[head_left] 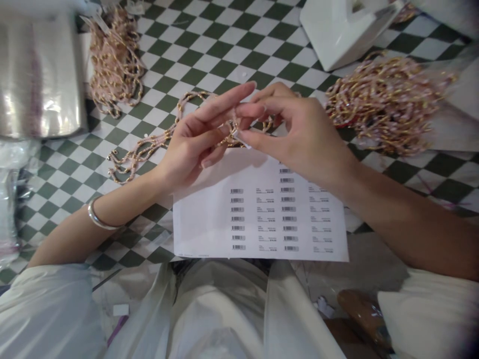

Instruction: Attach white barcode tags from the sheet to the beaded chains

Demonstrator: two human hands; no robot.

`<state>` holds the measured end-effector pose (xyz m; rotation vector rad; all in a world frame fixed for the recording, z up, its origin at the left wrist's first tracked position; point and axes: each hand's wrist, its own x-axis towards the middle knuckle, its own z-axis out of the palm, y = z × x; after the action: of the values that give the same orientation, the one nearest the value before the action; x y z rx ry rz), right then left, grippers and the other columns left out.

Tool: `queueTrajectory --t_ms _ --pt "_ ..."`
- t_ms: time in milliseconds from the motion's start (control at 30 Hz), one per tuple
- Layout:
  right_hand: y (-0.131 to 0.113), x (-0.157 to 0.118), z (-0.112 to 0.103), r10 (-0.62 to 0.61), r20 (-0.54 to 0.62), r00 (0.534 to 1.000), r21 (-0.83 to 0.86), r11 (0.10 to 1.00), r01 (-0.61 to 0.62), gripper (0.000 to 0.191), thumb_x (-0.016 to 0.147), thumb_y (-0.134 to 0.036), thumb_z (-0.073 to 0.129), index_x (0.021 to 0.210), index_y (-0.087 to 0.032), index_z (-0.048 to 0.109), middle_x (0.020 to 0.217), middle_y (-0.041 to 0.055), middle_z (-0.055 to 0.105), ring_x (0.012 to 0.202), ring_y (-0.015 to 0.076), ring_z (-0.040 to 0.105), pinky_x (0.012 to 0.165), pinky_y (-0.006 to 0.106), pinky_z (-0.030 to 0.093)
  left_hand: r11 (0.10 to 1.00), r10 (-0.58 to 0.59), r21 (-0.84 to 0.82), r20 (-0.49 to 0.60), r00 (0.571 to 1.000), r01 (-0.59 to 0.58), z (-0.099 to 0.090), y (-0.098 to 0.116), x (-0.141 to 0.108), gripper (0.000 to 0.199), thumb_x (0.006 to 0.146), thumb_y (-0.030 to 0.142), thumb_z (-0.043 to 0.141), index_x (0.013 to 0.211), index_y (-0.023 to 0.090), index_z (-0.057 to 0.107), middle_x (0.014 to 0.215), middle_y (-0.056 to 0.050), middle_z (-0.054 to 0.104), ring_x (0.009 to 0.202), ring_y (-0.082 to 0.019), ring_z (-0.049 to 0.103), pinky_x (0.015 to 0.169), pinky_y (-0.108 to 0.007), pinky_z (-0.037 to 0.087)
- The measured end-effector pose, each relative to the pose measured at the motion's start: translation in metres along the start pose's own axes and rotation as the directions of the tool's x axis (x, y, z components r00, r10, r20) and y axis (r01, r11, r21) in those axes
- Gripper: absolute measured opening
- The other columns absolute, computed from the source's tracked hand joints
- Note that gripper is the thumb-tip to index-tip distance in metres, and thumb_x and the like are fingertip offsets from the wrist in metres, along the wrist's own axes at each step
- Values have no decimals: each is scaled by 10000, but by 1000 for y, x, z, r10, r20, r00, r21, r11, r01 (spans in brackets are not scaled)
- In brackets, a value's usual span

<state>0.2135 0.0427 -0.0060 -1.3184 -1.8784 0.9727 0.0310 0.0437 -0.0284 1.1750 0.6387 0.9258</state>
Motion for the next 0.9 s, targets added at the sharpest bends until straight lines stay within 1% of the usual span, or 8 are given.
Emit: queueTrajectory --t_ms 67,167,300,367,500,667,800,900 --pt "0 0 0 -37 -9 999 19 999 37 65 798 -204 698 812 -237 643 1014 11 635 970 186 598 937 388 499 996 69 57 4 998 -69 -2 -3 1 385 886 162 550 1176 383 672 1142 25 675 477 27 398 362 -105 318" --pt "1 2 0 -43 17 999 93 995 42 83 812 -196 680 771 -228 616 896 3 665 911 178 620 910 379 503 961 208 191 -12 978 -202 -3 -9 2 358 910 216 546 1198 397 657 1160 7 658 498 10 444 393 -135 392" --pt "3 3 0 30 57 998 209 977 -41 147 779 -277 740 760 -244 599 827 -16 667 837 166 623 843 346 529 839 434 352 26 901 -414 -4 -19 4 405 865 252 648 1255 359 623 1111 -27 641 556 6 496 474 -138 453" --pt "4 2 0 61 70 996 240 968 -76 175 774 -332 749 764 -253 594 849 -24 667 838 158 627 827 327 544 783 490 423 30 871 -455 -6 -23 6 457 835 264 695 1274 351 605 1050 -22 631 557 11 477 483 -130 440" --pt "8 2 1 46 78 996 288 955 -67 178 786 -338 739 791 -247 586 856 -20 669 820 149 648 787 312 568 754 506 506 -39 862 -420 -10 -27 7 491 810 357 724 1283 330 593 948 -12 611 554 4 446 483 -136 401" --pt "14 3 3 -32 18 999 323 946 24 153 802 -262 716 844 -232 572 846 -16 670 794 140 669 726 285 572 859 352 455 -195 915 -234 -4 -18 3 387 811 293 722 1190 329 654 923 -9 626 580 -19 495 490 -154 405" --pt "13 3 3 -32 -4 999 266 964 32 145 803 -228 708 855 -240 574 836 -18 671 814 144 667 714 273 571 871 383 405 -202 902 -279 -1 -16 3 369 796 232 733 1152 308 676 899 -2 652 589 -18 524 497 -148 424" --pt "10 2 2 -29 -24 999 217 975 34 162 798 -218 718 855 -242 568 796 -8 672 787 154 661 703 286 572 872 366 418 -211 906 -255 -3 -18 5 353 804 203 726 1144 286 681 885 -2 662 590 -17 537 502 -149 435"
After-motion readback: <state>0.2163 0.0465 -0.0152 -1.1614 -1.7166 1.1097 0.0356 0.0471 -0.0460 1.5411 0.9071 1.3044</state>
